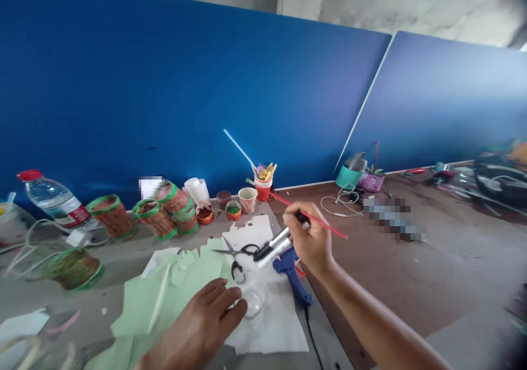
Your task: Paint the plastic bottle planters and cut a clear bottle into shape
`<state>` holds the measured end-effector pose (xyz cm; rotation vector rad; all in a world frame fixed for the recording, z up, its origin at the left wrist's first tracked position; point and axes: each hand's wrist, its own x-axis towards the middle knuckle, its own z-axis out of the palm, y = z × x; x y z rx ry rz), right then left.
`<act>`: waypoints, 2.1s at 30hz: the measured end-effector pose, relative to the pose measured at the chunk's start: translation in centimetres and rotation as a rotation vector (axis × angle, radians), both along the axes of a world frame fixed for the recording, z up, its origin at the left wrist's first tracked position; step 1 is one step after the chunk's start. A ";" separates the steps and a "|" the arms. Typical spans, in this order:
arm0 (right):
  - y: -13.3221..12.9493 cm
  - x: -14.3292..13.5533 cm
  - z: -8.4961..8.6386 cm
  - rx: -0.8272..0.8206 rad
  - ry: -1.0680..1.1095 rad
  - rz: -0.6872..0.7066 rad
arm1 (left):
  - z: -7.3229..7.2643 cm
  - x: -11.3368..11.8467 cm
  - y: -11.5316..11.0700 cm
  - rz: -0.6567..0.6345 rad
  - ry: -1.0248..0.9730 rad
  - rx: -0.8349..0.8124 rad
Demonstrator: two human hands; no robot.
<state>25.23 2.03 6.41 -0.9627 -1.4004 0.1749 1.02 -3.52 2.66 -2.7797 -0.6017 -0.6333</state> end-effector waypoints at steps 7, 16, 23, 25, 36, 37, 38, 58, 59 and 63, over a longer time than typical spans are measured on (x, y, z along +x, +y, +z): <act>10.5 2.6 5.9 0.320 -0.240 -0.289 | -2.1 -0.4 0.5 0.015 -0.200 -0.063; 20.8 3.4 5.6 0.190 -0.302 -0.504 | -4.9 -0.5 1.6 -0.010 -0.370 -0.063; 22.6 3.0 4.9 0.197 -0.288 -0.592 | -6.6 -0.7 2.4 -0.015 -0.389 -0.015; 22.8 3.0 4.2 0.175 -0.290 -0.603 | -6.7 -0.8 2.5 -0.010 -0.408 0.007; 22.5 2.0 0.4 0.045 -0.295 -0.711 | -7.3 -0.8 2.4 0.002 -0.421 -0.003; 22.4 1.8 0.2 0.038 -0.291 -0.720 | -7.2 -0.8 2.4 -0.001 -0.425 -0.004; 22.3 1.7 0.1 0.031 -0.285 -0.729 | -7.1 -0.8 2.5 -0.006 -0.434 0.001; 19.5 3.0 -4.1 0.173 -0.229 -0.559 | -5.0 -0.6 2.2 -0.038 -0.467 -0.055; 19.5 3.1 -3.9 0.174 -0.224 -0.559 | -5.0 -0.6 2.2 -0.039 -0.472 -0.060; 18.7 3.6 -3.0 0.197 -0.183 -0.546 | -5.1 -0.7 2.3 -0.051 -0.482 -0.079</act>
